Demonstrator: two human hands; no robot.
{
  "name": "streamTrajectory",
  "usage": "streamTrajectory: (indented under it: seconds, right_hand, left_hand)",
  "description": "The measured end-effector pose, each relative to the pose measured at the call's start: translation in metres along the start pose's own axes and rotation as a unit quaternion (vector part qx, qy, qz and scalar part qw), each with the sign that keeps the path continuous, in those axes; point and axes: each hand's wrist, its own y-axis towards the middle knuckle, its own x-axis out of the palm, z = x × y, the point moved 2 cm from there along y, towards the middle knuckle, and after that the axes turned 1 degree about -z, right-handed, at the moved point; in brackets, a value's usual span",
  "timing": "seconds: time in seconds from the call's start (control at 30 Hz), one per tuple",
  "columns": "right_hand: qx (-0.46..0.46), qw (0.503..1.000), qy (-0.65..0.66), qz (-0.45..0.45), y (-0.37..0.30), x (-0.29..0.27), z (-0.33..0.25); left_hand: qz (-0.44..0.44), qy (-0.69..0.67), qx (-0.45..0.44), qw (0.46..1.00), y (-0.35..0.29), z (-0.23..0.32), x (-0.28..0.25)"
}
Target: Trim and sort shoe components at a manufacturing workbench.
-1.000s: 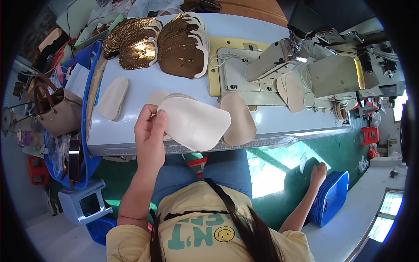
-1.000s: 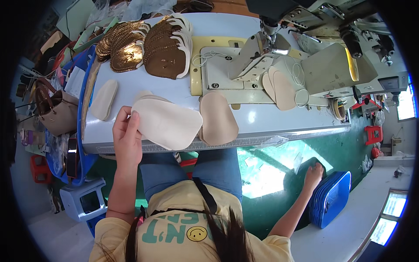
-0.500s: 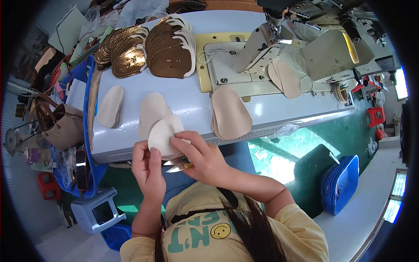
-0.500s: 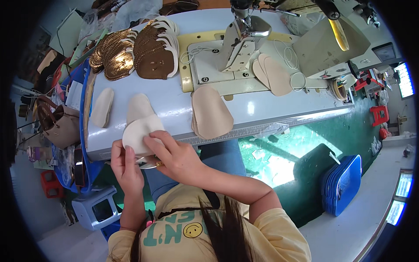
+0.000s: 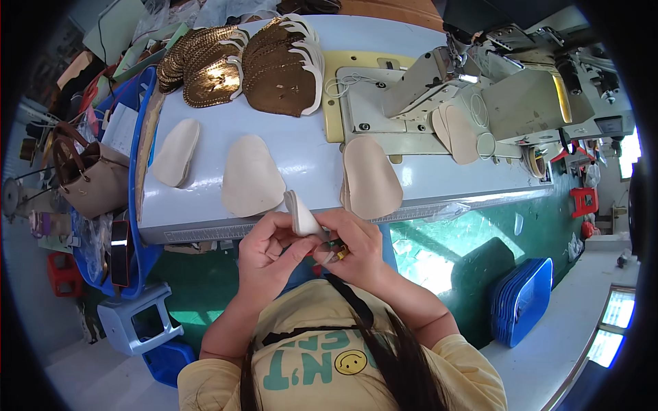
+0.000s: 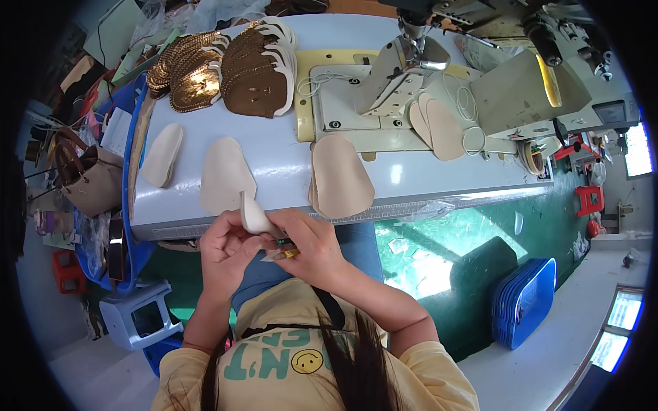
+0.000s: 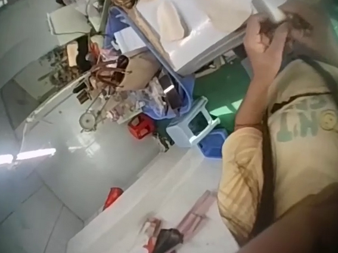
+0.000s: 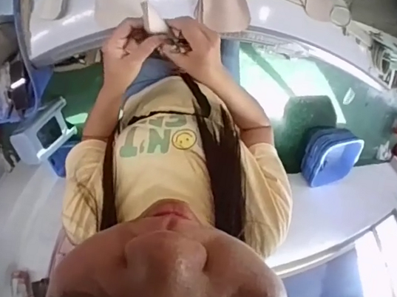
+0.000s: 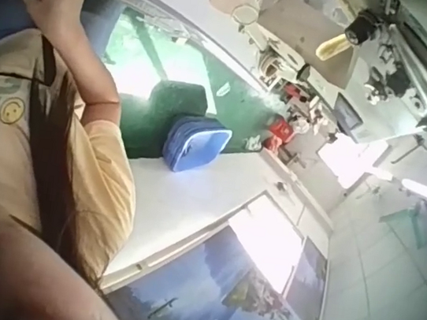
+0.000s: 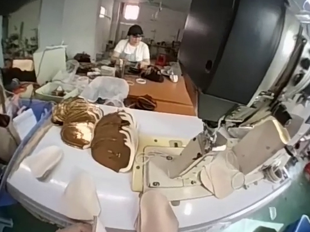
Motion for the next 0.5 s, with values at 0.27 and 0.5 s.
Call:
streamTrajectory:
  seconds: [0.27,0.5]
  right_hand:
    - [0.146,0.987,0.062,-0.023,-0.002,0.000,0.007]
    - [0.395,0.845,0.325,0.158,0.007,-0.082,0.049]
  left_hand:
    - [0.021,0.019,-0.056,0.998,-0.004,-0.015,-0.018]
    - [-0.022,-0.348,0.136,0.927,0.000,0.012,-0.072]
